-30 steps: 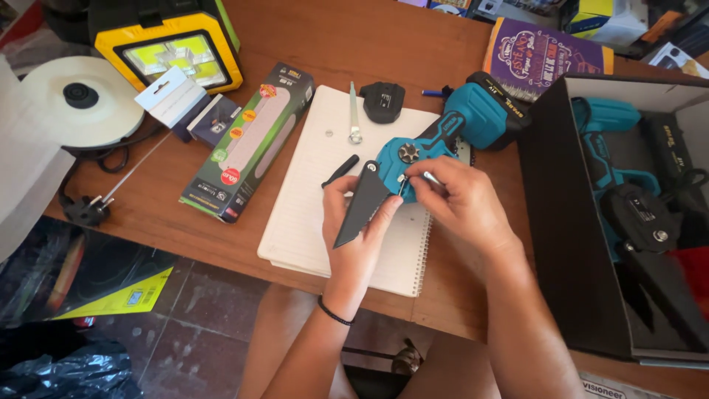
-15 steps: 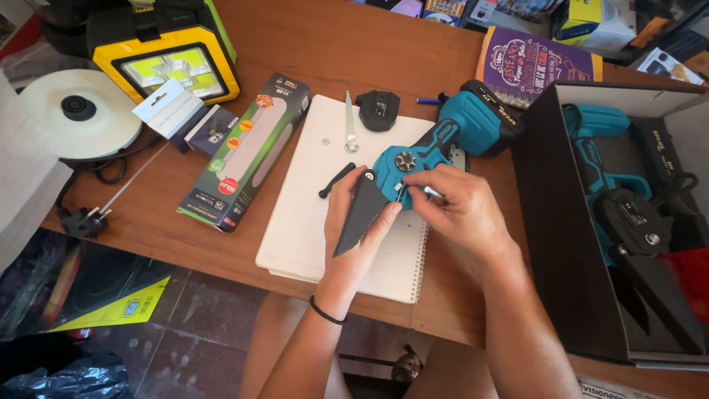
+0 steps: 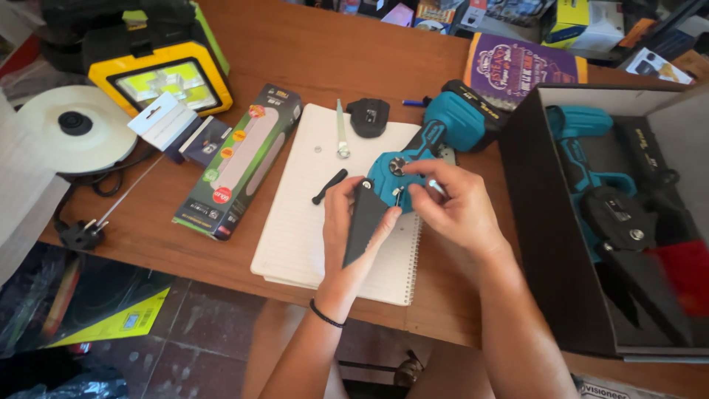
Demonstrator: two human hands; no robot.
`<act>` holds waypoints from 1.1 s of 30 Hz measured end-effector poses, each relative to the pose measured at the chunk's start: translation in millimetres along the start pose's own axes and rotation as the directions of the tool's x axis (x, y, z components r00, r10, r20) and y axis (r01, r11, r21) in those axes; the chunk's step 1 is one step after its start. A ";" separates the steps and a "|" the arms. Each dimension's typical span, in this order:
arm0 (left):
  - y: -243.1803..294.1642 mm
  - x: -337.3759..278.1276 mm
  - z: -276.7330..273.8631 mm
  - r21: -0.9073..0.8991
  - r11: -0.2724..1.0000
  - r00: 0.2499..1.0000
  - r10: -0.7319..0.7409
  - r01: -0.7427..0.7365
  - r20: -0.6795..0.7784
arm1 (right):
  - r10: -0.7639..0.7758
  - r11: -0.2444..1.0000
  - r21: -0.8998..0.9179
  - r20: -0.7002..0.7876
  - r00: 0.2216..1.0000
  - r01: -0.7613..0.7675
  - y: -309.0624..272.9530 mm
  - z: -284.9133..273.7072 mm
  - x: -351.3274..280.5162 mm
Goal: Assembling a mini handheld chainsaw by attaching the guide bar and chain
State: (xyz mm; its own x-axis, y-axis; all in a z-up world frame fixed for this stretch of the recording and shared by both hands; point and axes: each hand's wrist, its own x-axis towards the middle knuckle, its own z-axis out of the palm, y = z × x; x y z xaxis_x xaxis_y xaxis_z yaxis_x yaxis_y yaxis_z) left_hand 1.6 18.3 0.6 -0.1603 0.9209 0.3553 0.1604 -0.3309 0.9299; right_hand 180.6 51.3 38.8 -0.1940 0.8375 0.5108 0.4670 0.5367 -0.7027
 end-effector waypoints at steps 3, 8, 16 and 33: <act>-9.1 -1.4 8.3 0.062 0.997 0.998 0.056 -0.055 -0.016 | 0.046 0.982 0.185 -0.023 0.999 -0.041 4.8 -12.1 3.7; -18.6 -8.2 23.0 0.178 0.967 0.979 0.195 -0.182 -0.058 | 0.082 0.958 0.285 -0.216 0.973 -0.018 25.2 -8.3 -2.8; -7.4 -12.7 33.1 0.244 0.927 0.951 0.305 -0.286 -0.044 | -0.156 0.987 -0.104 -0.490 0.857 0.120 -35.5 -25.5 -4.8; -20.0 -8.8 34.3 0.282 0.880 0.903 0.420 -0.382 -0.091 | -0.348 0.928 -0.300 -0.483 0.804 0.221 -8.1 33.1 -129.4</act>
State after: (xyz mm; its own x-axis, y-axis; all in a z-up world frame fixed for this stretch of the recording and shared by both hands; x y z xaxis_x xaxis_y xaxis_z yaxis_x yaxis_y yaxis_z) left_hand 33.2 23.9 -24.3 -0.1663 0.6733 0.7204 0.4768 -0.5846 0.6565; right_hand 173.3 -58.0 -38.0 0.0983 0.4370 0.8941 0.6494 0.6526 -0.3904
